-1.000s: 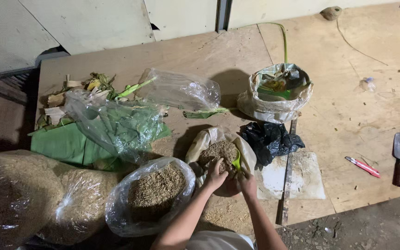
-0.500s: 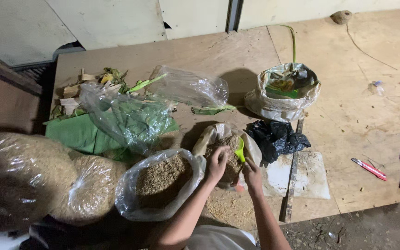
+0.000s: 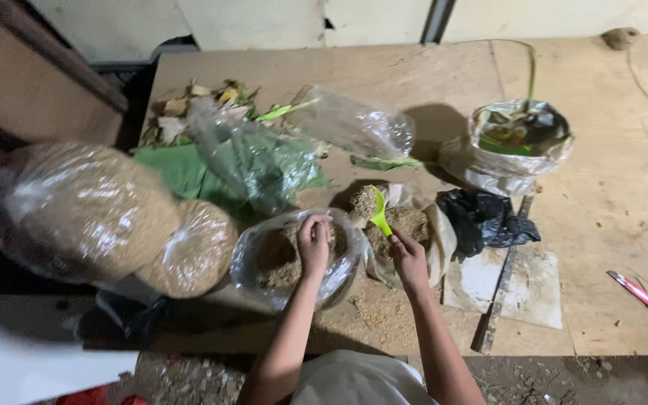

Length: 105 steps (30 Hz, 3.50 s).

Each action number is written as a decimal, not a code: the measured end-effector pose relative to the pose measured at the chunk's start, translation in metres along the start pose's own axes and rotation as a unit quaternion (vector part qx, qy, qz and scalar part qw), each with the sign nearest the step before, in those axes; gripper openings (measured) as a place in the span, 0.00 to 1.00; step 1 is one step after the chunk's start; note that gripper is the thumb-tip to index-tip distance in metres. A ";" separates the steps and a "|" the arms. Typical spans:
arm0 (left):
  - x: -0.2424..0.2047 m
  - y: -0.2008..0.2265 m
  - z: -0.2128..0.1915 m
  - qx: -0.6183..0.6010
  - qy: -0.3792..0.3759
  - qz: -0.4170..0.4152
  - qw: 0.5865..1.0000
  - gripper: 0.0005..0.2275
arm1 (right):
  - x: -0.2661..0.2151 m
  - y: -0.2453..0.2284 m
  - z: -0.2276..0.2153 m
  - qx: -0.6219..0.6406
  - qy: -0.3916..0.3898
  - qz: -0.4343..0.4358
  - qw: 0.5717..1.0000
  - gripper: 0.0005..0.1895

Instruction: The person uses a green plastic scoop to transfer grains from a large clear plastic bag into a smaller white sack on a wooden table. The camera shakes significantly throughout the process, obscuring the view of the hands and the grains.

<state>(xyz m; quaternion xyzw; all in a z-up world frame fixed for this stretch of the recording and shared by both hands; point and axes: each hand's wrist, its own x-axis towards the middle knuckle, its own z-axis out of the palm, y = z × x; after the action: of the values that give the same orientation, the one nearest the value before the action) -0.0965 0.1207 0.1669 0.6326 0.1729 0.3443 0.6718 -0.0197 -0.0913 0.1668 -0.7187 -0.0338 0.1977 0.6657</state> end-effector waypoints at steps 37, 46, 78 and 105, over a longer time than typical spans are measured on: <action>0.011 -0.034 -0.108 0.312 0.091 -0.095 0.941 0.05 | -0.024 0.000 0.082 -0.345 -0.002 -0.327 0.880 0.12; 0.001 -0.047 -0.114 0.037 0.128 -0.054 0.990 0.07 | 0.023 0.014 0.122 -0.229 -0.061 -0.045 0.971 0.27; 0.016 -0.011 0.005 0.224 0.010 0.134 0.965 0.10 | 0.004 0.102 -0.029 -0.063 0.154 0.055 0.985 0.17; -0.038 -0.181 0.121 0.198 -0.145 -0.198 0.949 0.33 | 0.056 0.146 -0.097 -0.339 0.055 0.084 0.935 0.19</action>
<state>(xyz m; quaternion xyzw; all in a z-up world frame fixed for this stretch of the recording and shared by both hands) 0.0019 0.0133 0.0009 0.7492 0.2601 0.0682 0.6053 0.0319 -0.1814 0.0150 -0.9119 -0.0018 0.1897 0.3640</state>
